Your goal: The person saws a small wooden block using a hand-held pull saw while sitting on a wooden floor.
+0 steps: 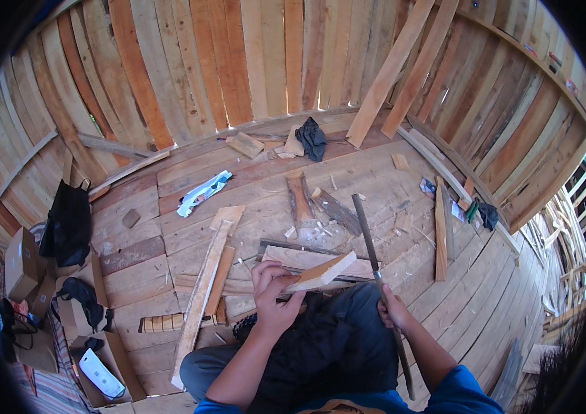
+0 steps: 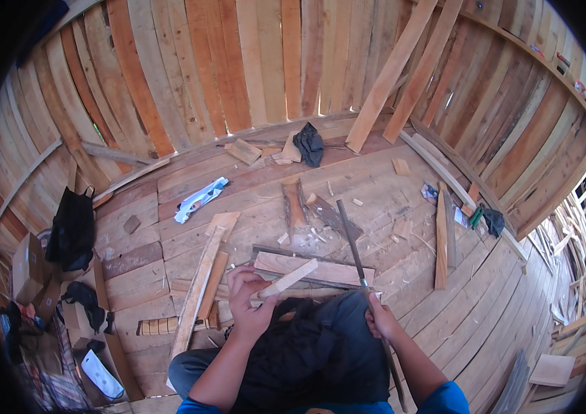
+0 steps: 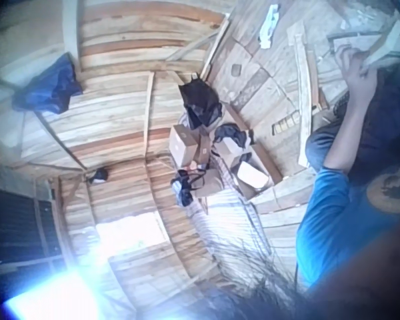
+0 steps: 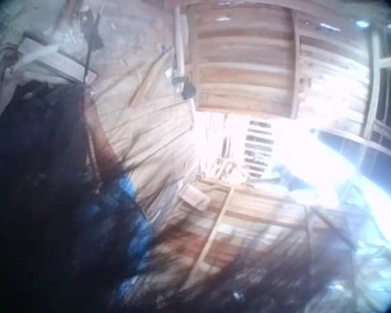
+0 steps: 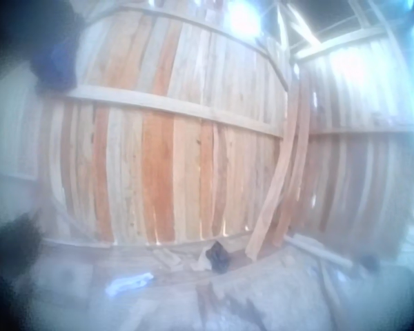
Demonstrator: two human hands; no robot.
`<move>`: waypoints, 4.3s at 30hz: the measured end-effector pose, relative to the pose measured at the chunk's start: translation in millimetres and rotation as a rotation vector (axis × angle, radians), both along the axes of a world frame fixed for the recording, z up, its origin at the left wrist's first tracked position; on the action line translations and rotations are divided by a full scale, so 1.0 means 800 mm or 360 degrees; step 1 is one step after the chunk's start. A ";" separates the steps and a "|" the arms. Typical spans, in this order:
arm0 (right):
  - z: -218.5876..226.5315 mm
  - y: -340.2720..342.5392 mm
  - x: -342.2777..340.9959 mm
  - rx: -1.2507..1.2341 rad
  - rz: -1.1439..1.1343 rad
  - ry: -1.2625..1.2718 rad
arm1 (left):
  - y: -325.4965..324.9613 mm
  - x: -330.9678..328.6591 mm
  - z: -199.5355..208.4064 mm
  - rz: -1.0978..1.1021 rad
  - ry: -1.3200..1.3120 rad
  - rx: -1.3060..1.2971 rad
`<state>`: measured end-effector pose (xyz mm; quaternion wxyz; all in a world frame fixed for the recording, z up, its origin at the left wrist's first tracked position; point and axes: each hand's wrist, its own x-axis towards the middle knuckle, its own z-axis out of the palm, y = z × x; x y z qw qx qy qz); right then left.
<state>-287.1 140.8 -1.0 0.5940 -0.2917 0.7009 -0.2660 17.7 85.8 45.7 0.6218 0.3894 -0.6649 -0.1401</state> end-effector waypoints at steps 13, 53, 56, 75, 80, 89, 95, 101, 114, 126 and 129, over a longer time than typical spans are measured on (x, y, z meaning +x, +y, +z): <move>-0.001 0.001 0.001 0.0012 -0.0004 0.0017 | -0.005 0.003 0.007 0.0037 -0.0047 0.0139; -0.132 -0.164 -0.067 -0.0797 0.0815 0.0318 | -0.121 -0.179 -0.196 0.0213 -0.1236 0.1439; -0.141 -0.166 -0.070 -0.0721 0.0832 0.0352 | -0.123 -0.181 -0.195 0.0233 -0.1213 0.1432; -0.149 -0.184 -0.056 -0.0859 0.0872 0.0422 | -0.123 -0.184 -0.204 0.0380 -0.1219 0.1444; -0.128 -0.185 -0.052 -0.0807 0.0881 0.0424 | -0.119 -0.184 -0.202 0.0329 -0.1210 0.1451; -0.137 -0.190 -0.060 -0.0768 0.0934 0.0699 | -0.118 -0.190 -0.203 0.0310 -0.1231 0.1539; -0.132 -0.186 -0.054 -0.0754 0.0944 0.0644 | -0.116 -0.188 -0.205 0.0324 -0.1195 0.1455; -0.096 -0.186 -0.044 -0.0808 0.0857 0.0563 | -0.117 -0.185 -0.209 0.0332 -0.1187 0.1430; -0.115 -0.188 -0.053 -0.0842 0.0979 0.0842 | -0.116 -0.191 -0.206 0.0257 -0.1188 0.1509; -0.117 -0.172 -0.073 -0.0797 0.0952 0.1176 | -0.109 -0.187 -0.207 0.0268 -0.1107 0.1474; -0.105 -0.168 -0.096 -0.0824 0.0754 0.1207 | -0.107 -0.172 -0.184 0.0314 -0.1046 0.1419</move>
